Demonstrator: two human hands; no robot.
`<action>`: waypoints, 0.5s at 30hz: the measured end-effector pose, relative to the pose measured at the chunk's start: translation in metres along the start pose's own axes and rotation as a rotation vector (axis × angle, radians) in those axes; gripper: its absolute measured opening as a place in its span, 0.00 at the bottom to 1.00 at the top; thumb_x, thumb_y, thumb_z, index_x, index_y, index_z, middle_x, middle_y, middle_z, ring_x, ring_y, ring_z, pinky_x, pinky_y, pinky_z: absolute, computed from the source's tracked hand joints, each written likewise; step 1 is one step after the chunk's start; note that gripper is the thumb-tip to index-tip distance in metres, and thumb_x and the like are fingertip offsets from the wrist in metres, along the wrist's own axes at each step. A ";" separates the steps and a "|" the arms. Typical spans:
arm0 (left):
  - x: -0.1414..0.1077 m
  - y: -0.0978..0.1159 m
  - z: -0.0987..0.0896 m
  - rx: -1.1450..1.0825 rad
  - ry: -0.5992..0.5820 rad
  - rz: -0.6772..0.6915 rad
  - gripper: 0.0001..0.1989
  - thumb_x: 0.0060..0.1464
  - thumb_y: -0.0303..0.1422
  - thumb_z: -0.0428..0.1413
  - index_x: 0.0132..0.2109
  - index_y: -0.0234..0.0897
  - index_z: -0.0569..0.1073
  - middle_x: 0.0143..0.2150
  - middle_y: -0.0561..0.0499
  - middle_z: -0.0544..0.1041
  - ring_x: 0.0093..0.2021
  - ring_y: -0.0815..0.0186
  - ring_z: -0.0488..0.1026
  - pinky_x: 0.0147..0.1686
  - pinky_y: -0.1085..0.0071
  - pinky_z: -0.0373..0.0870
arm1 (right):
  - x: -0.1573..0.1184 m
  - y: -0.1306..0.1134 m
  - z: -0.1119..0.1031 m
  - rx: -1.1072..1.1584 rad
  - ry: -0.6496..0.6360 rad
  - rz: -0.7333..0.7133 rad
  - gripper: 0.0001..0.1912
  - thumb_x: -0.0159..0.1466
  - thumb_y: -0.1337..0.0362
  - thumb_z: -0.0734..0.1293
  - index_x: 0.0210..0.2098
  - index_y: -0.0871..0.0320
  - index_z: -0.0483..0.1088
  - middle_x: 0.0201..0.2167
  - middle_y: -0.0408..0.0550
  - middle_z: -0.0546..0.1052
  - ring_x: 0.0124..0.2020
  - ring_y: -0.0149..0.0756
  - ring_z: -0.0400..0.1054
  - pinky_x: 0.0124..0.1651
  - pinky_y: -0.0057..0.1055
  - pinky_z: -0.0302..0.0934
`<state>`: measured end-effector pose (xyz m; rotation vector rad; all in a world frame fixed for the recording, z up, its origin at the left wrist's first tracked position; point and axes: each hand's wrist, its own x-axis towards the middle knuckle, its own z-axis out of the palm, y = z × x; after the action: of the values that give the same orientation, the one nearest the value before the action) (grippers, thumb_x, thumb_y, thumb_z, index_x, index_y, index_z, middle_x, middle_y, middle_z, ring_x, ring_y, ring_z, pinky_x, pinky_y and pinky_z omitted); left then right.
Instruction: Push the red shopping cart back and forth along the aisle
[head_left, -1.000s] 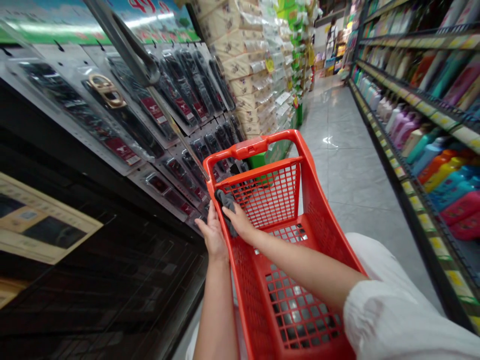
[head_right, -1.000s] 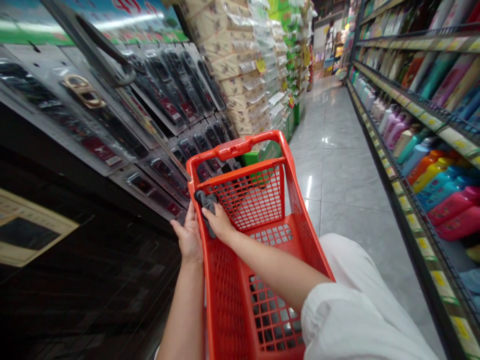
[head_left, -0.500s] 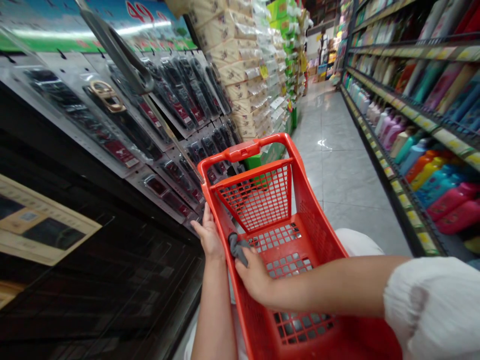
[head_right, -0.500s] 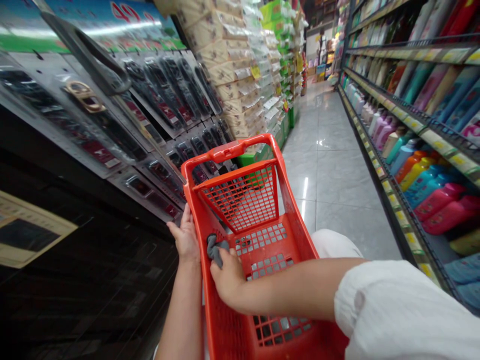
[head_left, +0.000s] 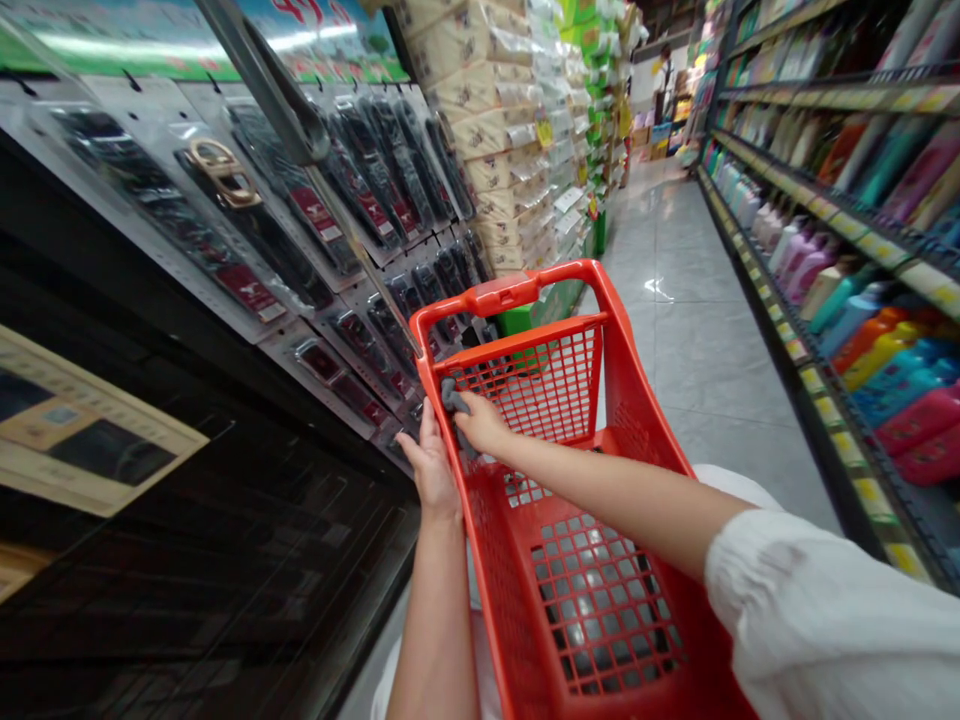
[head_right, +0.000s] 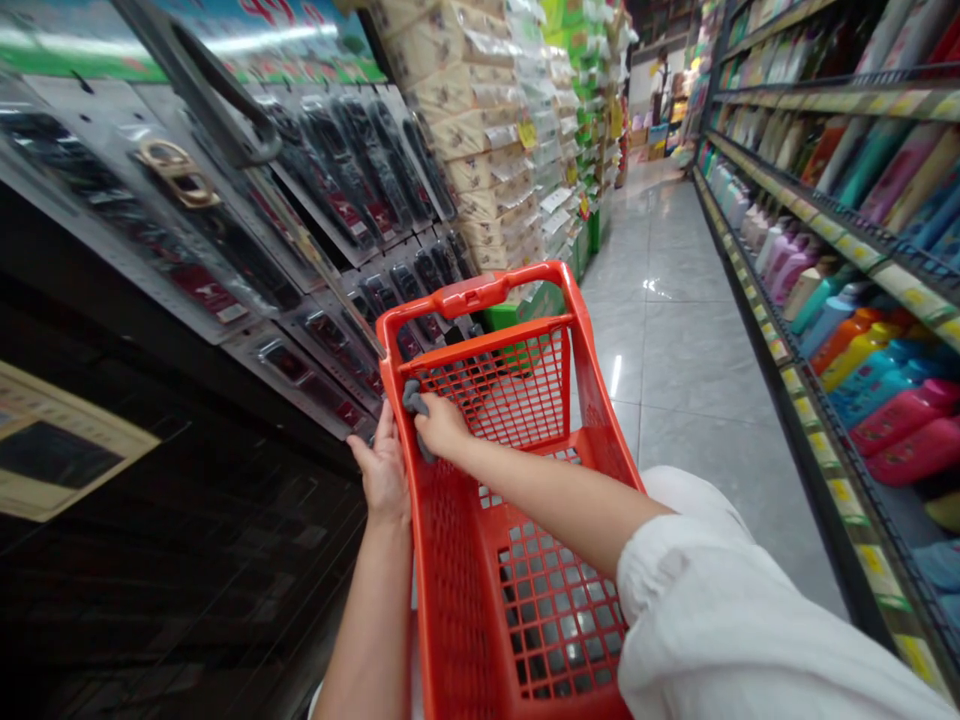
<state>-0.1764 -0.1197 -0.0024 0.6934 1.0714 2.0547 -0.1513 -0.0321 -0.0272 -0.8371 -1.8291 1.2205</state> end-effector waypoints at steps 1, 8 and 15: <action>0.000 0.000 0.000 -0.007 -0.006 -0.001 0.37 0.62 0.56 0.31 0.66 0.42 0.64 0.68 0.47 0.61 0.67 0.60 0.59 0.67 0.64 0.50 | 0.011 -0.002 -0.002 -0.020 0.016 -0.039 0.14 0.58 0.74 0.61 0.41 0.57 0.74 0.37 0.46 0.78 0.40 0.37 0.71 0.48 0.33 0.66; 0.000 -0.002 -0.001 -0.010 -0.021 -0.002 0.37 0.61 0.57 0.31 0.66 0.44 0.63 0.68 0.48 0.63 0.68 0.61 0.57 0.68 0.63 0.49 | -0.005 0.050 0.017 -0.126 -0.003 -0.148 0.25 0.59 0.74 0.62 0.56 0.55 0.66 0.53 0.51 0.70 0.55 0.39 0.64 0.59 0.37 0.59; -0.001 -0.003 -0.001 0.011 -0.014 0.010 0.36 0.62 0.56 0.31 0.66 0.46 0.64 0.68 0.51 0.63 0.68 0.62 0.57 0.68 0.64 0.48 | -0.060 0.119 0.037 -0.346 -0.308 0.254 0.16 0.60 0.72 0.63 0.47 0.59 0.72 0.45 0.53 0.78 0.45 0.41 0.73 0.48 0.33 0.64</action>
<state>-0.1752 -0.1200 -0.0058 0.7183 1.0742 2.0509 -0.1415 -0.0600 -0.1620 -1.1520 -2.2812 1.2607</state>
